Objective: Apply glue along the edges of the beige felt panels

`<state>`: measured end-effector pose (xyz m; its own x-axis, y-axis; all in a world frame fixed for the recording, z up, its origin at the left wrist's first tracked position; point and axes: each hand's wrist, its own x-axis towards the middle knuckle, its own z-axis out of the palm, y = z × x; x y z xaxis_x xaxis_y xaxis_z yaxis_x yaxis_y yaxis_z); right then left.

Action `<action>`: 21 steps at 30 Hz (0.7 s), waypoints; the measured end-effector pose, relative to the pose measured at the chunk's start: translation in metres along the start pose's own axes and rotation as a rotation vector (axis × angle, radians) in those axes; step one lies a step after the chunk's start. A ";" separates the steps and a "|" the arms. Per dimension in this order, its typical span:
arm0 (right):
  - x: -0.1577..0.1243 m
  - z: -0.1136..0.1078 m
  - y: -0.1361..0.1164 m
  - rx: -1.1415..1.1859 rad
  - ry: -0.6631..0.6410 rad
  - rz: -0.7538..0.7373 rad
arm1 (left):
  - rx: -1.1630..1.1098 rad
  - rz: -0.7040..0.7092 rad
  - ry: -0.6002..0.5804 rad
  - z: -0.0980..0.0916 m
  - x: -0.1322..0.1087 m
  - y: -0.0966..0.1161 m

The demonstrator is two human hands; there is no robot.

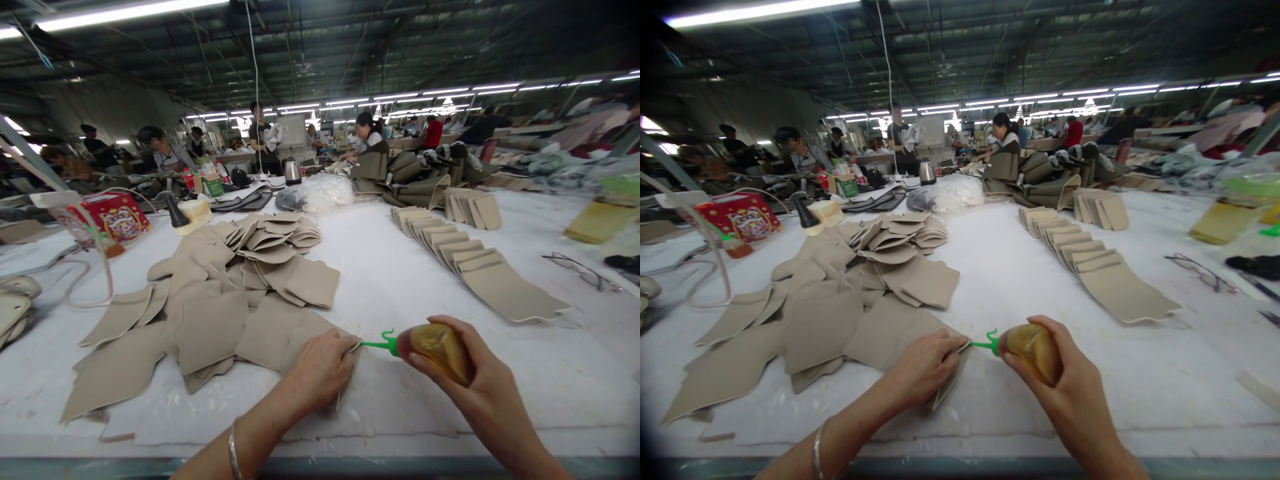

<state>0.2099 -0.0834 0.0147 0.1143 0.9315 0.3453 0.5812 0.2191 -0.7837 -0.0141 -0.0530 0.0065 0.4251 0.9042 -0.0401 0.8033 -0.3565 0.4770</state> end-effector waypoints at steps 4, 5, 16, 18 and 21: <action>-0.003 0.000 0.004 0.010 -0.047 0.016 | 0.016 -0.002 -0.005 0.002 0.000 -0.001; -0.003 -0.001 0.005 0.011 -0.052 0.012 | 0.018 -0.002 -0.007 0.002 0.000 -0.001; -0.005 -0.001 0.017 0.042 -0.059 -0.007 | 0.013 -0.013 -0.021 -0.001 0.001 0.002; -0.002 -0.002 0.021 0.049 -0.054 -0.007 | 0.002 -0.017 -0.027 -0.001 0.001 0.002; 0.000 -0.002 0.025 0.035 -0.032 -0.021 | -0.011 -0.019 -0.023 0.000 0.001 0.001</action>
<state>0.2261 -0.0787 -0.0040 0.0759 0.9353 0.3456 0.5549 0.2483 -0.7940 -0.0128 -0.0528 0.0074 0.4192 0.9052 -0.0697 0.8067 -0.3362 0.4860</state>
